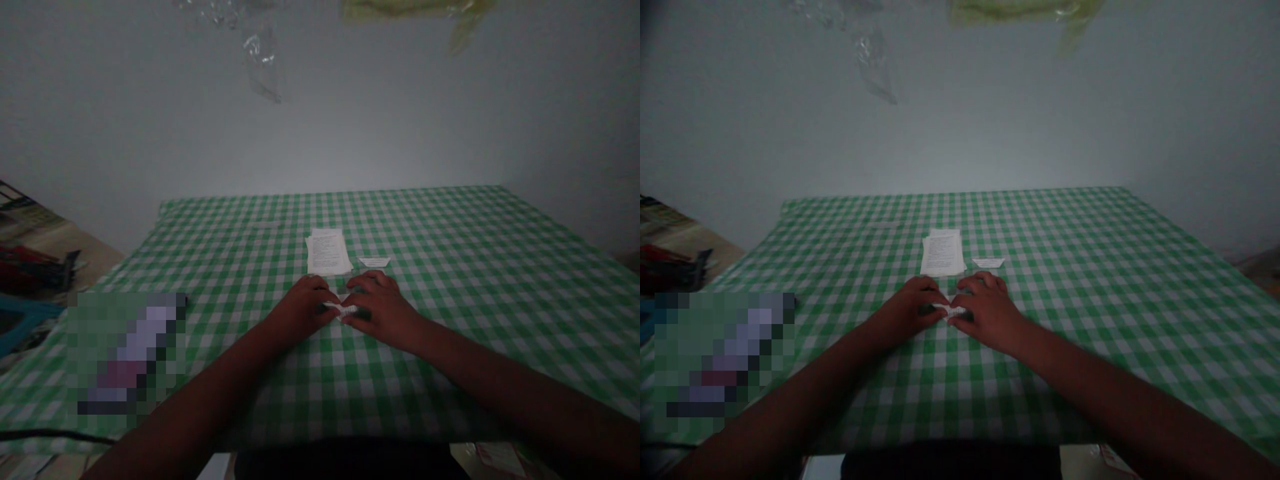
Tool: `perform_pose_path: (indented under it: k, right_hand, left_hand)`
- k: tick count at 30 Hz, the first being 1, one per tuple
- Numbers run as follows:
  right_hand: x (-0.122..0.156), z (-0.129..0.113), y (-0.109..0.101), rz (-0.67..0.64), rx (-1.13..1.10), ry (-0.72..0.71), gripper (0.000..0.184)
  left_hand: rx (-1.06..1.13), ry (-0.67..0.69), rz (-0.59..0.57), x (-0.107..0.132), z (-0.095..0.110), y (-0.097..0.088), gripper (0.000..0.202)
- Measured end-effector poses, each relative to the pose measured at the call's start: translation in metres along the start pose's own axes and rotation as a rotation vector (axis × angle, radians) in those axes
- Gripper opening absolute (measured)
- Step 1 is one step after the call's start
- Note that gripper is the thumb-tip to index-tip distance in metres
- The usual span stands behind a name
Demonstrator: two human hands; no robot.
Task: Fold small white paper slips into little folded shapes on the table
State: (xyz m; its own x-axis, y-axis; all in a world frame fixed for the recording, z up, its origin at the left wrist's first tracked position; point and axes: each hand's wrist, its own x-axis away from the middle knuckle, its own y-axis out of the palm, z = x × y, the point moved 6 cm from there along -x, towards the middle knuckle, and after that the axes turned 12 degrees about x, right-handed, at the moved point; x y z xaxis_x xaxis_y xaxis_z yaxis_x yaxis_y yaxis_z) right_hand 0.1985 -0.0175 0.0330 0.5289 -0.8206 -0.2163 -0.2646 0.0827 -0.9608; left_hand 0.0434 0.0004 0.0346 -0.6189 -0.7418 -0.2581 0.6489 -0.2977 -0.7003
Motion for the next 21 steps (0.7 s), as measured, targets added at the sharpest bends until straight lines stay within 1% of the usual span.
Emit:
perform_pose_path:
  k: [4, 7, 13, 17, 21]
  right_hand:
    - [0.000, 0.000, 0.000, 0.023, 0.018, 0.008, 0.025]
    - [0.000, -0.001, 0.000, 0.024, 0.032, 0.007, 0.025]
    - [0.000, -0.001, -0.001, 0.006, 0.053, 0.000, 0.027]
    - [0.000, -0.001, 0.000, 0.008, 0.055, -0.008, 0.027]
    - [0.000, 0.000, 0.001, 0.015, 0.044, -0.042, 0.028]
  left_hand:
    - [-0.025, 0.003, 0.039, 0.000, 0.000, 0.003, 0.020]
    - [-0.020, -0.003, 0.029, -0.001, 0.000, 0.004, 0.020]
    - [0.048, -0.046, -0.063, -0.004, -0.008, -0.002, 0.010]
    - [0.083, -0.032, -0.167, -0.006, -0.013, -0.008, 0.017]
    - [0.066, -0.008, -0.213, -0.004, -0.009, -0.012, 0.020]
